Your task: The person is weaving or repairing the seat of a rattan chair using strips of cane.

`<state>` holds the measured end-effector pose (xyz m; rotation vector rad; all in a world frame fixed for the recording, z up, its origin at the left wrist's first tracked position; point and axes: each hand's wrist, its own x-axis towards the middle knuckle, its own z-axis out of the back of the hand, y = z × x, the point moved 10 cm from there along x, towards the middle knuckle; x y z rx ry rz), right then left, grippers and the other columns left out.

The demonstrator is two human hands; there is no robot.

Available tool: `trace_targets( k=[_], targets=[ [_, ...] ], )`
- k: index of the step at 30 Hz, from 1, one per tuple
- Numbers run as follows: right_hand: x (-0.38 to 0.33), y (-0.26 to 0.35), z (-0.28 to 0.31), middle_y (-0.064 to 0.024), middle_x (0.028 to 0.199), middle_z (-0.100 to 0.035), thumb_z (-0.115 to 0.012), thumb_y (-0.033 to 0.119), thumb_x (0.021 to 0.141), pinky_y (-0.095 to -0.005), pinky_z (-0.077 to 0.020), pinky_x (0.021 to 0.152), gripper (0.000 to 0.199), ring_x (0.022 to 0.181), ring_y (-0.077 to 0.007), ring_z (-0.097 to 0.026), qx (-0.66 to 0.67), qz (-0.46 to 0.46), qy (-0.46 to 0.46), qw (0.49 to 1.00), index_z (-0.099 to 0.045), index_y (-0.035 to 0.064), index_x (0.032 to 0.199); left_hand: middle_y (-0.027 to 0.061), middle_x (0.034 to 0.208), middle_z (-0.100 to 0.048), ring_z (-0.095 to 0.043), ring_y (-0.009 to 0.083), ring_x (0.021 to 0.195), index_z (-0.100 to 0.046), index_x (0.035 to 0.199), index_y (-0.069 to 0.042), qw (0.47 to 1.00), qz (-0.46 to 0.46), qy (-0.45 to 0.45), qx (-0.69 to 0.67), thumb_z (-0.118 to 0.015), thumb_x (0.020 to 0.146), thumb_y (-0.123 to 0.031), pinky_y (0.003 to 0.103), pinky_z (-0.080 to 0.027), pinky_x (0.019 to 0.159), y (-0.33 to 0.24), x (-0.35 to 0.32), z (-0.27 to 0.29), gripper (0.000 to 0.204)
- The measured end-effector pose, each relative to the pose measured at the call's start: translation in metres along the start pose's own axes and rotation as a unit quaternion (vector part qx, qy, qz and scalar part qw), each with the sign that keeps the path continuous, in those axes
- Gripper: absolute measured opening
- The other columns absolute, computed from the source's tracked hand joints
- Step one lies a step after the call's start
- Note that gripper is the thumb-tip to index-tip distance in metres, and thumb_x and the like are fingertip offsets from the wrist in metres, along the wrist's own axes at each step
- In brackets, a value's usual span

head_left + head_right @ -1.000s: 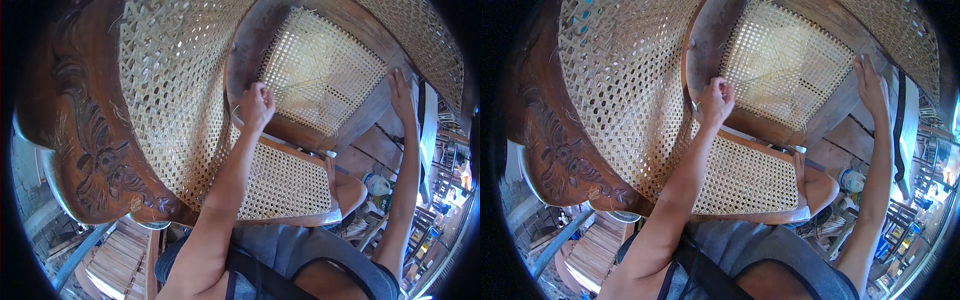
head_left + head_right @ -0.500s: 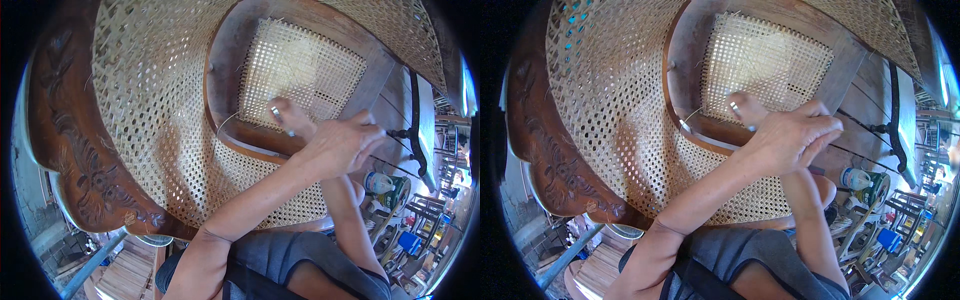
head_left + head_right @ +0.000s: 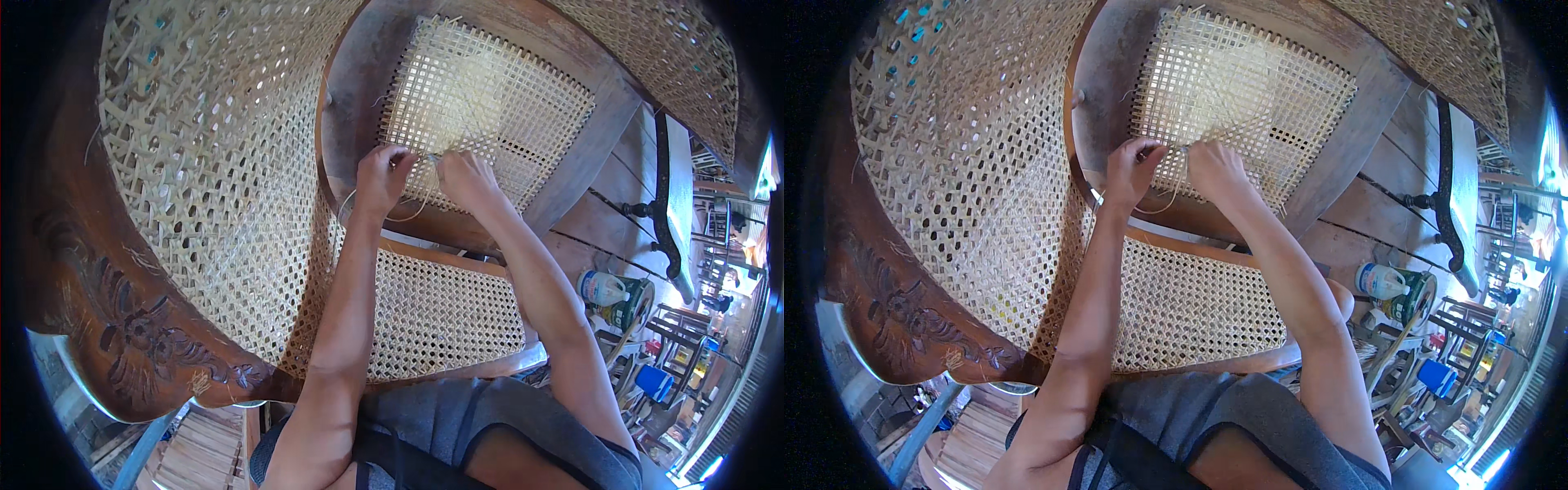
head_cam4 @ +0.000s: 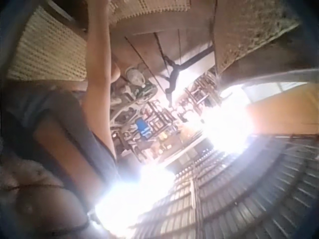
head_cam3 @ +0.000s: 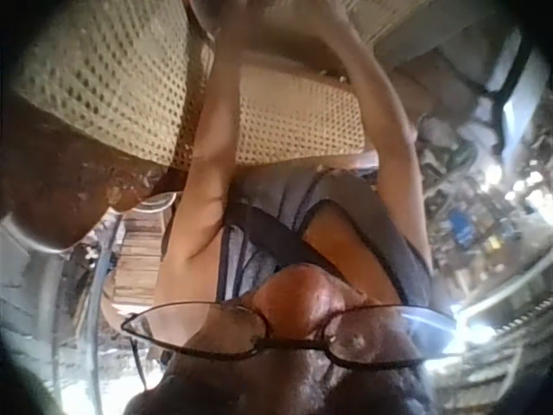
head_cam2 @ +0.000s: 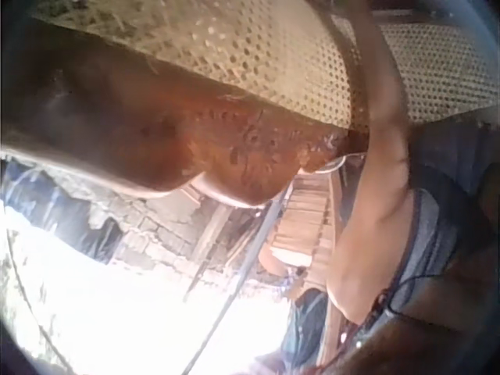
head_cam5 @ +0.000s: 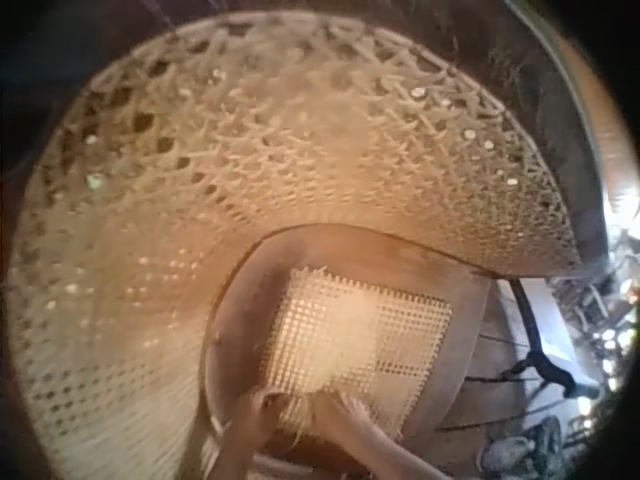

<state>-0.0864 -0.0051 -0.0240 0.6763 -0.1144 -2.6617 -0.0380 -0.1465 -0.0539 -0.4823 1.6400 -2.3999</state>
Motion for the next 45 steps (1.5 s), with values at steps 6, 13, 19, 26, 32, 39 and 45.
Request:
trace_targets(
  k=[6,13,19,26,32,39,45],
  targets=[
    [0.002,0.006,0.010,-0.0293,0.099,-0.067,-0.057,0.011,0.085,-0.0502,-0.0537,0.085,0.023,0.095,-0.0436,-0.067,-0.073,-0.003,0.012,0.997,-0.071,-0.0022,0.098,0.0135,0.086,-0.069,-0.068,0.0313,0.082,-0.072,0.088,-0.006,0.996,0.078,0.029,0.025,-0.071,0.081,-0.025,0.039,-0.053,0.074,0.019,0.000,-0.013,0.021],
    [0.006,0.022,0.009,-0.0240,0.105,-0.068,-0.056,0.009,0.084,-0.0473,-0.0537,0.088,0.021,0.103,-0.0390,-0.067,-0.096,0.018,-0.050,0.994,-0.069,-0.0015,0.096,0.0101,0.086,-0.069,-0.068,0.0229,0.078,-0.070,0.087,-0.005,0.994,0.089,0.030,0.060,-0.072,0.080,-0.017,0.034,-0.053,0.073,0.019,0.001,-0.016,0.014],
    [0.022,0.012,0.010,-0.0268,0.107,-0.067,-0.057,0.016,0.085,-0.0482,-0.0510,0.092,0.025,0.104,-0.0400,-0.065,-0.057,0.024,0.014,0.998,-0.070,-0.0019,0.097,0.0082,0.089,-0.068,-0.067,0.0262,0.083,-0.071,0.090,-0.009,0.987,0.025,0.079,0.139,-0.072,0.082,-0.018,0.037,-0.053,0.073,0.008,0.010,-0.018,0.012],
    [0.021,0.016,0.015,-0.0245,0.101,-0.068,-0.056,0.026,0.091,-0.0484,-0.0515,0.091,0.029,0.099,-0.0380,-0.067,-0.084,0.032,0.002,0.996,-0.071,0.0009,0.094,0.0072,0.088,-0.069,-0.065,0.0289,0.084,-0.071,0.088,-0.010,0.992,-0.011,0.055,0.110,-0.070,0.080,-0.015,0.039,-0.053,0.075,-0.008,0.011,-0.015,0.009],
    [-0.022,-0.024,0.059,-0.0158,0.084,-0.072,-0.051,0.035,0.097,-0.0468,-0.0543,0.076,0.039,0.080,-0.0317,-0.071,-0.152,-0.050,-0.050,0.986,-0.071,0.0061,0.082,0.0096,0.095,-0.072,-0.067,0.0272,0.089,-0.074,0.093,-0.009,0.993,-0.118,-0.015,-0.006,-0.069,0.083,-0.010,0.038,-0.054,0.077,-0.041,0.014,-0.020,0.011],
    [-0.046,-0.023,0.084,-0.0199,0.085,-0.070,-0.052,0.043,0.096,-0.0501,-0.0531,0.074,0.042,0.079,-0.0368,-0.069,-0.089,-0.031,-0.106,0.990,-0.070,0.0067,0.084,0.0039,0.096,-0.072,-0.064,0.0073,0.085,-0.073,0.104,-0.002,0.947,0.050,0.114,-0.295,-0.072,0.090,-0.013,0.022,-0.050,0.073,-0.015,0.002,-0.062,0.018],
    [-0.004,-0.015,0.015,-0.0233,0.083,-0.069,-0.053,0.021,0.093,-0.0493,-0.0547,0.072,0.029,0.078,-0.0390,-0.069,-0.042,-0.006,-0.035,0.998,-0.070,0.0010,0.083,-0.0004,0.081,-0.069,-0.058,0.0042,0.071,-0.073,0.096,0.000,0.983,0.083,0.018,-0.161,-0.071,0.090,-0.009,0.020,-0.048,0.065,0.023,0.001,-0.037,0.011]
  ],
)
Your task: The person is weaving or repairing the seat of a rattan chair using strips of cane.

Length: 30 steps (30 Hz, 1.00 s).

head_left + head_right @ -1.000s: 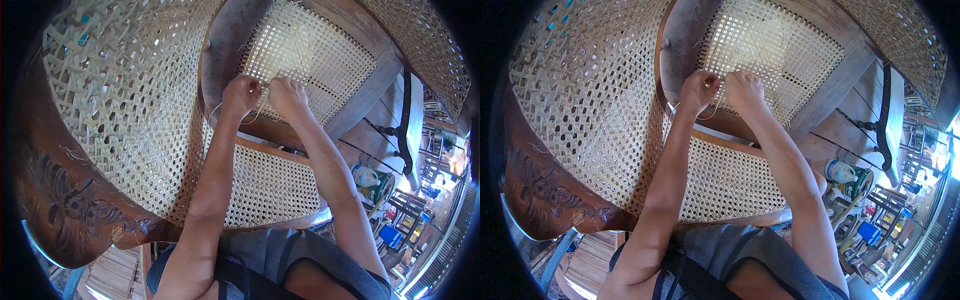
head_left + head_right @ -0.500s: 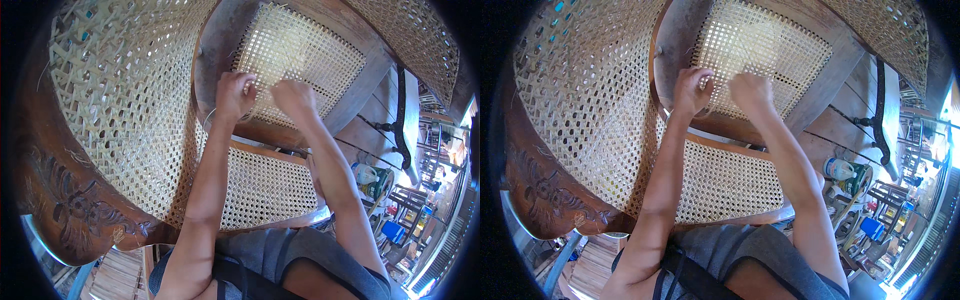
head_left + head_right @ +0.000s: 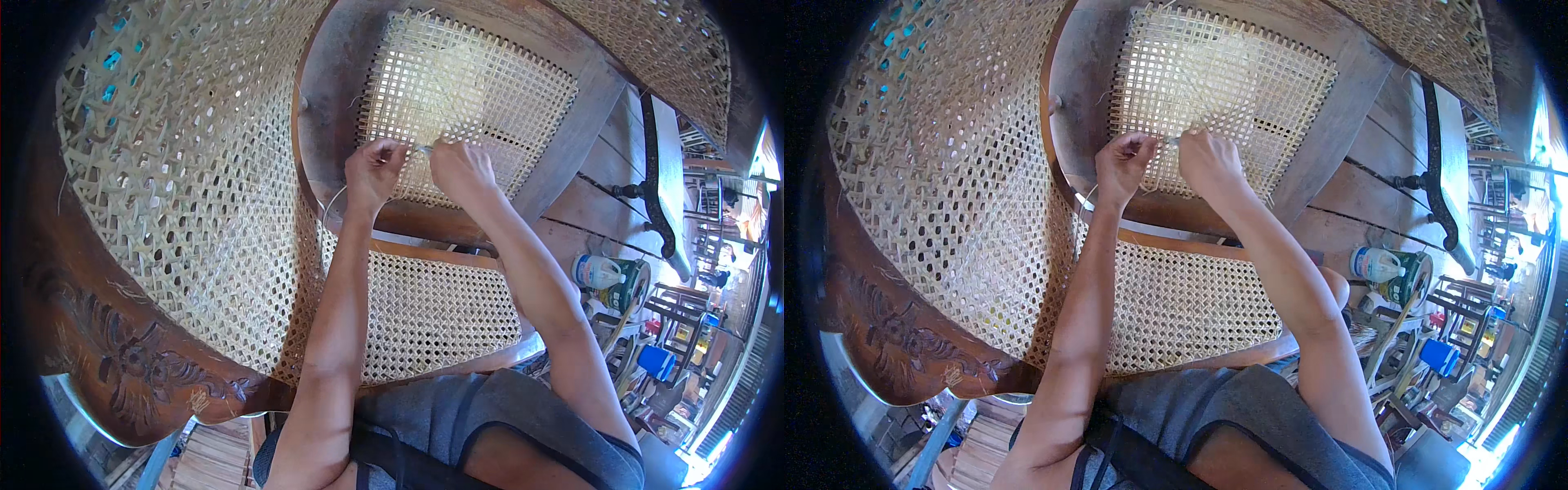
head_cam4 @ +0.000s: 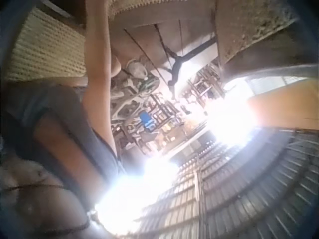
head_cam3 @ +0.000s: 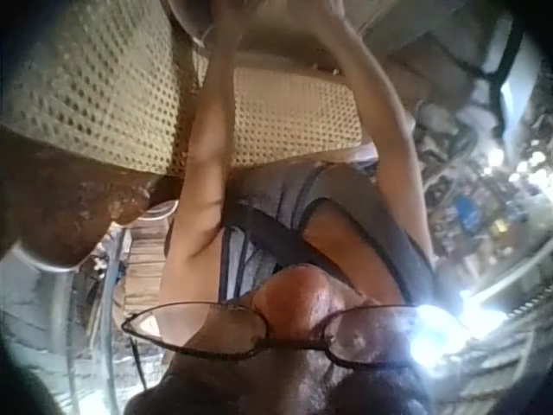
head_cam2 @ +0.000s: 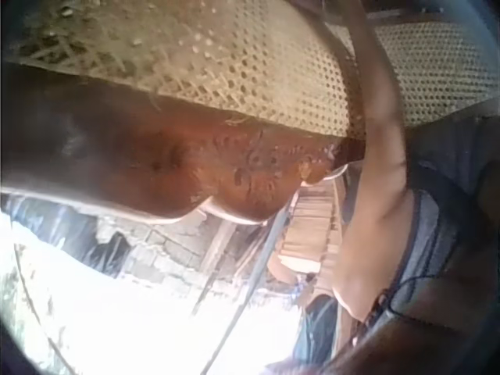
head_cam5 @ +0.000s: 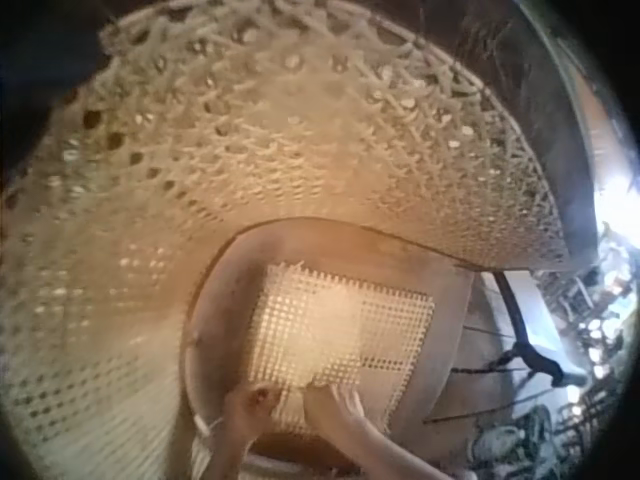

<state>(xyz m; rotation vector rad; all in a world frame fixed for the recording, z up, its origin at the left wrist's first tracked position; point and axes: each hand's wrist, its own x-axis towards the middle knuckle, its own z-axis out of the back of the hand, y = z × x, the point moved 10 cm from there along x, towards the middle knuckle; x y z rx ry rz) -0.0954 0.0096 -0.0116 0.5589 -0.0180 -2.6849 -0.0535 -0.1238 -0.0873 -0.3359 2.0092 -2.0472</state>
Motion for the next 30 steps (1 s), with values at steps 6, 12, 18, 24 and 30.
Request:
trace_targets(
  k=[6,12,18,24,30],
  targets=[
    [0.001,0.029,0.007,-0.0198,0.088,-0.070,-0.058,0.005,0.081,-0.0439,-0.0568,0.075,0.015,0.084,-0.0342,-0.071,-0.053,0.052,-0.037,0.997,-0.070,-0.0004,0.087,-0.0016,0.076,-0.065,-0.057,0.0031,0.070,-0.068,0.083,0.001,1.000,-0.022,-0.019,0.005,-0.068,0.090,-0.007,0.020,-0.047,0.064,0.006,-0.002,0.003,0.011],
    [0.013,0.027,0.008,-0.0215,0.104,-0.069,-0.057,0.009,0.083,-0.0479,-0.0518,0.090,0.019,0.103,-0.0371,-0.066,-0.033,0.018,0.014,0.999,-0.071,0.0012,0.093,-0.0011,0.075,-0.065,-0.059,0.0061,0.067,-0.068,0.083,0.000,0.999,0.011,0.012,-0.037,-0.069,0.087,-0.008,0.022,-0.047,0.062,0.025,0.001,0.004,0.009],
    [0.040,-0.001,-0.001,-0.0258,0.105,-0.068,-0.054,0.025,0.089,-0.0515,-0.0513,0.090,0.032,0.100,-0.0406,-0.067,0.021,0.042,0.052,0.998,-0.070,-0.0018,0.091,0.0080,0.075,-0.064,-0.063,0.0149,0.066,-0.070,0.086,-0.005,0.970,-0.103,-0.005,0.221,-0.071,0.085,-0.013,0.028,-0.051,0.061,-0.030,0.002,-0.008,0.009],
    [0.023,0.007,0.000,-0.0215,0.102,-0.069,-0.054,0.029,0.093,-0.0483,-0.0532,0.086,0.032,0.097,-0.0347,-0.068,-0.023,0.005,0.026,0.999,-0.072,0.0019,0.091,0.0082,0.083,-0.064,-0.064,0.0148,0.069,-0.071,0.089,-0.007,0.981,-0.117,-0.053,0.149,-0.074,0.081,-0.011,0.027,-0.053,0.066,-0.021,-0.007,-0.006,0.009],
    [-0.010,-0.031,0.035,-0.0189,0.081,-0.070,-0.051,0.043,0.095,-0.0484,-0.0544,0.076,0.044,0.080,-0.0342,-0.070,-0.079,-0.044,-0.004,0.996,-0.072,0.0059,0.083,0.0093,0.079,-0.059,-0.061,0.0238,0.073,-0.063,0.086,-0.004,0.952,-0.147,-0.088,0.253,-0.069,0.079,-0.005,0.038,-0.052,0.065,-0.041,-0.015,-0.017,0.008]
  ],
)
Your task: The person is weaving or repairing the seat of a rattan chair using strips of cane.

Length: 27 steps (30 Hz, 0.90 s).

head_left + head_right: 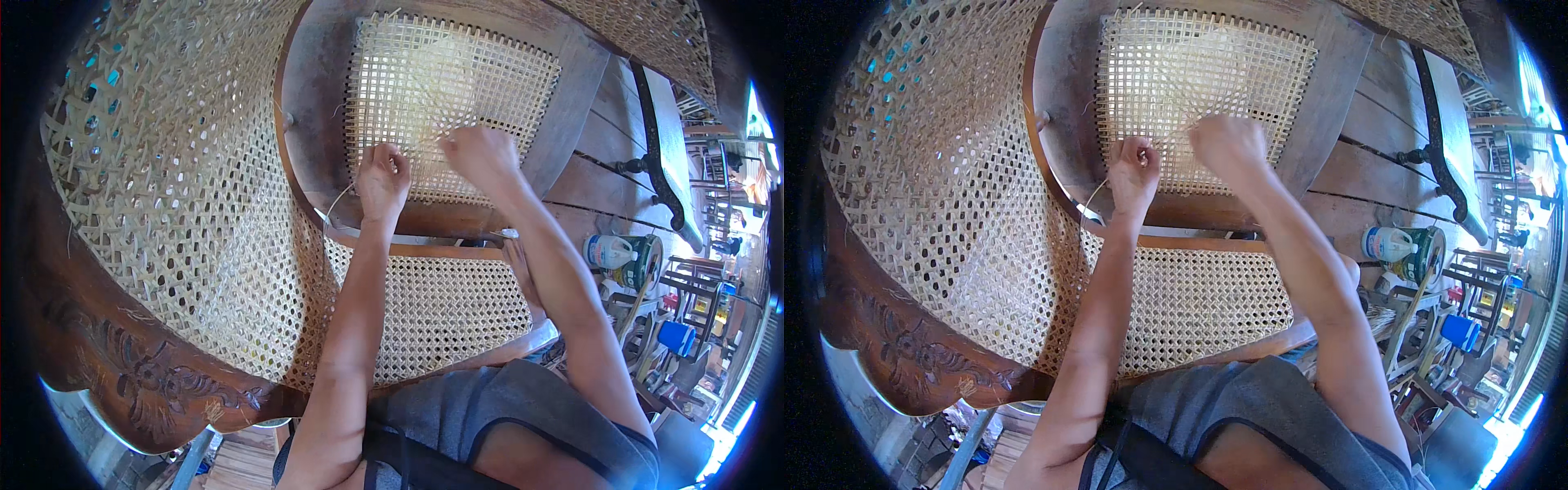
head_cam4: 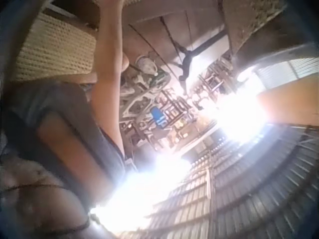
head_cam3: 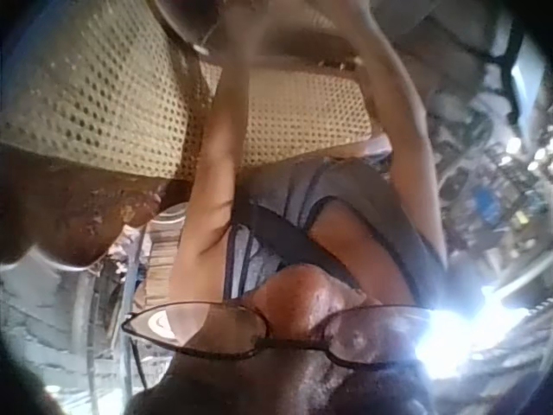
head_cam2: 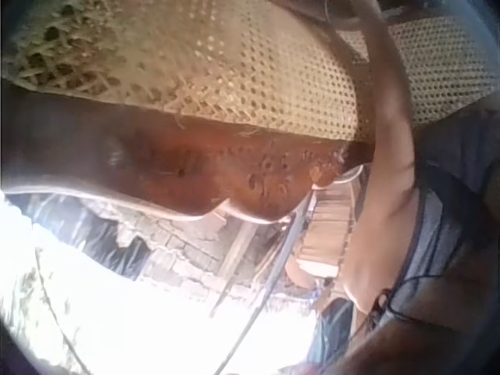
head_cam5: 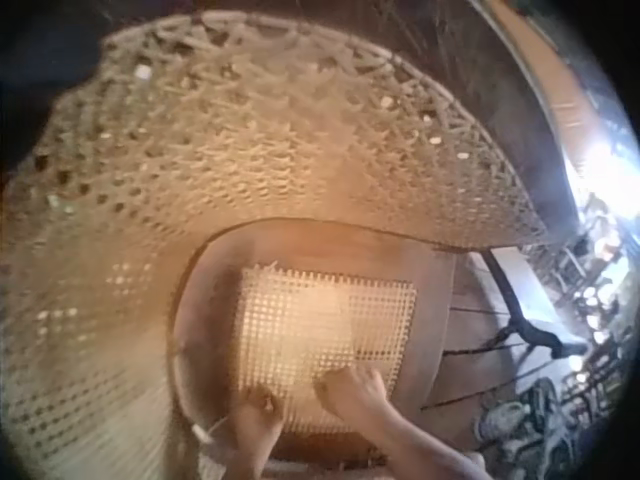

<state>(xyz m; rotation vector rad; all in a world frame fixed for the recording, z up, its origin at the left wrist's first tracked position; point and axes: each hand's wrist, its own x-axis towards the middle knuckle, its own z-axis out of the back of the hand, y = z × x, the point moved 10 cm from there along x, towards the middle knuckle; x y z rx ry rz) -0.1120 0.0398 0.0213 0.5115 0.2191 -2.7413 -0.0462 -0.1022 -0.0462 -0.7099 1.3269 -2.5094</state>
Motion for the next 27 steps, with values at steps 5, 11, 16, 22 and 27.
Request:
trace_targets(
  k=[5,11,16,22,27],
  targets=[
    [-0.018,-0.017,0.044,-0.0186,0.069,-0.067,-0.051,0.042,0.096,-0.0493,-0.0528,0.071,0.044,0.070,-0.0361,-0.068,0.036,0.013,-0.122,0.992,-0.070,0.0056,0.082,0.0103,0.085,-0.063,-0.060,0.0260,0.065,-0.066,0.096,-0.009,0.991,-0.081,-0.049,0.091,-0.067,0.082,-0.007,0.036,-0.052,0.063,-0.037,0.005,0.011,0.014],
    [-0.026,-0.005,0.041,-0.0195,0.071,-0.067,-0.054,0.035,0.095,-0.0499,-0.0519,0.069,0.038,0.070,-0.0358,-0.067,0.078,0.046,-0.144,0.985,-0.067,0.0053,0.077,0.0003,0.093,-0.071,-0.053,0.0039,0.071,-0.073,0.103,-0.005,0.917,0.057,0.117,-0.376,-0.065,0.094,-0.009,0.020,-0.045,0.065,-0.023,0.015,-0.023,0.013],
    [0.003,0.012,-0.005,-0.0159,0.082,-0.071,-0.055,0.016,0.088,-0.0447,-0.0557,0.068,0.020,0.077,-0.0325,-0.071,0.061,0.059,-0.035,0.996,-0.070,0.0034,0.081,-0.0004,0.080,-0.068,-0.059,0.0055,0.074,-0.072,0.094,0.002,0.886,0.173,0.072,-0.424,-0.070,0.088,-0.001,0.021,-0.048,0.070,0.020,0.006,-0.024,0.007],
    [0.005,0.032,-0.010,-0.0148,0.090,-0.072,-0.058,0.009,0.084,-0.0418,-0.0565,0.070,0.014,0.086,-0.0299,-0.071,0.063,0.081,-0.073,0.992,-0.071,0.0041,0.087,-0.0020,0.077,-0.067,-0.058,0.0043,0.070,-0.070,0.086,0.000,0.925,0.173,0.042,-0.337,-0.071,0.086,-0.001,0.020,-0.046,0.064,0.040,0.005,-0.023,0.002],
    [0.012,0.036,-0.012,-0.0129,0.092,-0.072,-0.058,0.009,0.085,-0.0406,-0.0559,0.075,0.014,0.092,-0.0289,-0.070,0.064,0.076,-0.081,0.992,-0.071,0.0056,0.089,-0.0022,0.075,-0.066,-0.056,0.0033,0.068,-0.069,0.084,0.001,0.952,0.182,0.031,-0.244,-0.071,0.083,0.000,0.020,-0.045,0.061,0.030,0.005,-0.024,0.003]
  ],
)
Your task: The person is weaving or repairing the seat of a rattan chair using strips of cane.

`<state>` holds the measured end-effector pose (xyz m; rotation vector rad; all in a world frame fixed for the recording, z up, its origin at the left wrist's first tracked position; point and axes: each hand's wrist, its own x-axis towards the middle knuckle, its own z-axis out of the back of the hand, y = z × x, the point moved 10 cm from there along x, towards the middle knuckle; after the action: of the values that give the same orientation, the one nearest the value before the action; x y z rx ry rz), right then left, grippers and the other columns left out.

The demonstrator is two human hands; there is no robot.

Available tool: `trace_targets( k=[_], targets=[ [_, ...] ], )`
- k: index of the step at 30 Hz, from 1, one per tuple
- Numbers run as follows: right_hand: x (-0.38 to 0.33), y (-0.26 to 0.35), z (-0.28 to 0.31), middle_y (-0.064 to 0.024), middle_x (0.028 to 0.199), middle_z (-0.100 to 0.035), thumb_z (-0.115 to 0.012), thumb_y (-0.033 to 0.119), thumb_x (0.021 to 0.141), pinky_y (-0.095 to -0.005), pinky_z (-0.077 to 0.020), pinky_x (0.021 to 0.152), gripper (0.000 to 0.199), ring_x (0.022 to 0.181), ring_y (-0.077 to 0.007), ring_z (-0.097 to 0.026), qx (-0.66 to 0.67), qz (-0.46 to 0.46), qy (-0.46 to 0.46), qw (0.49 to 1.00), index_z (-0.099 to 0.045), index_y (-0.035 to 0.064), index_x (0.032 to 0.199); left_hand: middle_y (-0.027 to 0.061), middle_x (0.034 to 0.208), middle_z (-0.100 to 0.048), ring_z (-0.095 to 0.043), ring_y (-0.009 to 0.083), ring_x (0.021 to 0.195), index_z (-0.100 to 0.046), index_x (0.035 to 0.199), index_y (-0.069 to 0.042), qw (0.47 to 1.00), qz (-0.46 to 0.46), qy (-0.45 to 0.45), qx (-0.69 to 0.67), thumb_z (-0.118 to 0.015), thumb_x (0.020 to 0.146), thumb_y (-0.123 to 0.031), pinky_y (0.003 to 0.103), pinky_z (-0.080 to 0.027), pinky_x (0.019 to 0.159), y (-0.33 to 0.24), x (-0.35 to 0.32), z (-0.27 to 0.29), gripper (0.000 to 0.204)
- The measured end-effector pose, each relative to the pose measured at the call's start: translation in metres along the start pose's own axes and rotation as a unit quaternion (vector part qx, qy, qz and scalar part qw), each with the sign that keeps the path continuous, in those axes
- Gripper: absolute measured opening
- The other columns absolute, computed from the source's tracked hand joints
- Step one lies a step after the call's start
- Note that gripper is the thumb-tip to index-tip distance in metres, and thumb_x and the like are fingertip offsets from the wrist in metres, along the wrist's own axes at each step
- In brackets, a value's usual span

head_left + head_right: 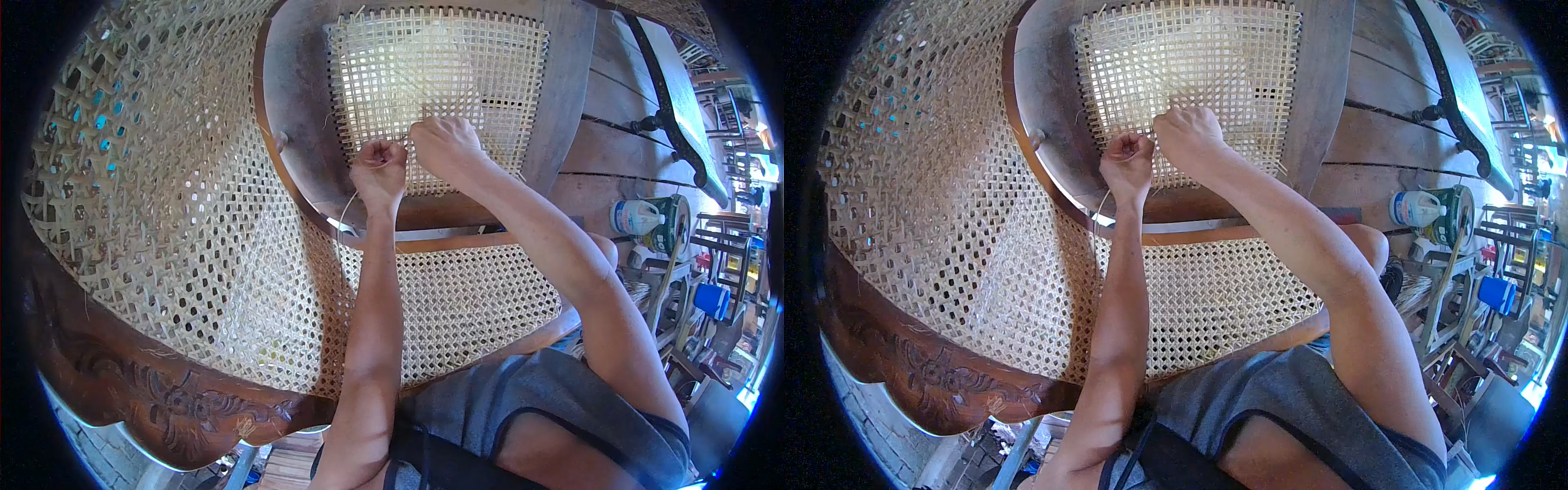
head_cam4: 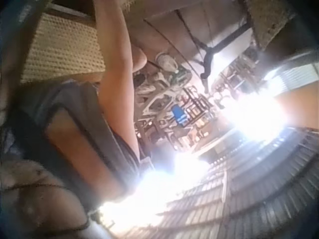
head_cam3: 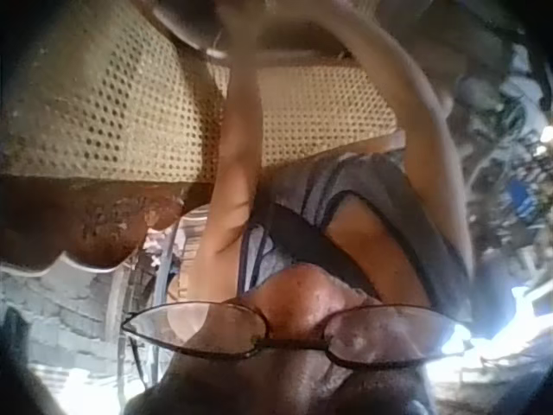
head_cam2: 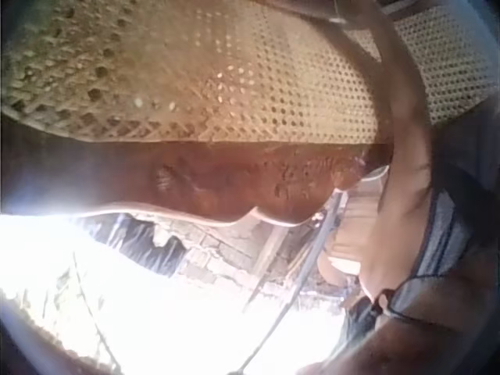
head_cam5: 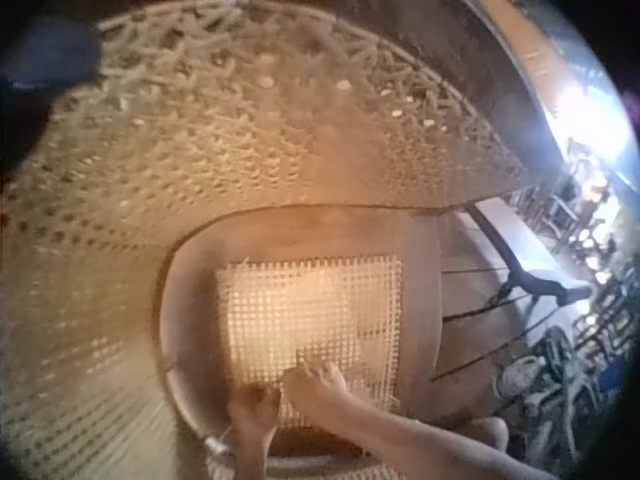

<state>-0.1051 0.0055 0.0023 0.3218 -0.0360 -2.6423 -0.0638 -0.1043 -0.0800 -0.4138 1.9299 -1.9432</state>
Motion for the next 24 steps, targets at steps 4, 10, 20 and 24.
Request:
trace_targets(
  k=[4,10,20,24],
  targets=[
    [-0.001,0.010,0.000,-0.0128,0.094,-0.072,-0.058,0.009,0.085,-0.0411,-0.0551,0.077,0.015,0.092,-0.0294,-0.070,0.017,0.013,-0.007,1.000,-0.071,0.0057,0.089,-0.0016,0.074,-0.066,-0.056,0.0033,0.067,-0.069,0.085,0.001,0.997,-0.067,0.030,-0.020,-0.070,0.084,-0.003,0.020,-0.045,0.061,-0.003,0.001,0.005,0.004],
    [-0.003,0.005,0.008,-0.0126,0.094,-0.072,-0.058,0.011,0.085,-0.0415,-0.0543,0.076,0.015,0.091,-0.0293,-0.070,0.002,0.012,0.002,1.000,-0.071,0.0059,0.089,0.0030,0.074,-0.068,-0.060,0.0102,0.063,-0.070,0.087,0.001,0.989,-0.122,0.053,0.057,-0.071,0.084,-0.005,0.025,-0.048,0.060,-0.015,0.007,-0.006,0.006],
    [-0.012,-0.041,0.005,-0.0117,0.084,-0.072,-0.059,0.025,0.089,-0.0456,-0.0476,0.077,0.021,0.084,-0.0277,-0.070,-0.013,-0.097,0.036,0.995,-0.072,0.0089,0.084,0.0090,0.075,-0.062,-0.059,0.0215,0.068,-0.071,0.085,-0.009,0.958,-0.203,-0.043,0.198,-0.070,0.076,-0.003,0.037,-0.049,0.065,-0.033,-0.017,-0.002,0.011],
    [-0.030,-0.077,0.045,-0.0123,0.078,-0.070,-0.056,0.035,0.093,-0.0426,-0.0492,0.076,0.033,0.082,-0.0265,-0.070,0.044,-0.105,-0.020,0.993,-0.071,0.0070,0.084,0.0082,0.071,-0.062,-0.058,0.0218,0.067,-0.069,0.083,-0.006,0.951,-0.228,-0.064,0.200,-0.071,0.079,-0.008,0.036,-0.048,0.065,-0.039,-0.020,0.015,0.004]
  ],
)
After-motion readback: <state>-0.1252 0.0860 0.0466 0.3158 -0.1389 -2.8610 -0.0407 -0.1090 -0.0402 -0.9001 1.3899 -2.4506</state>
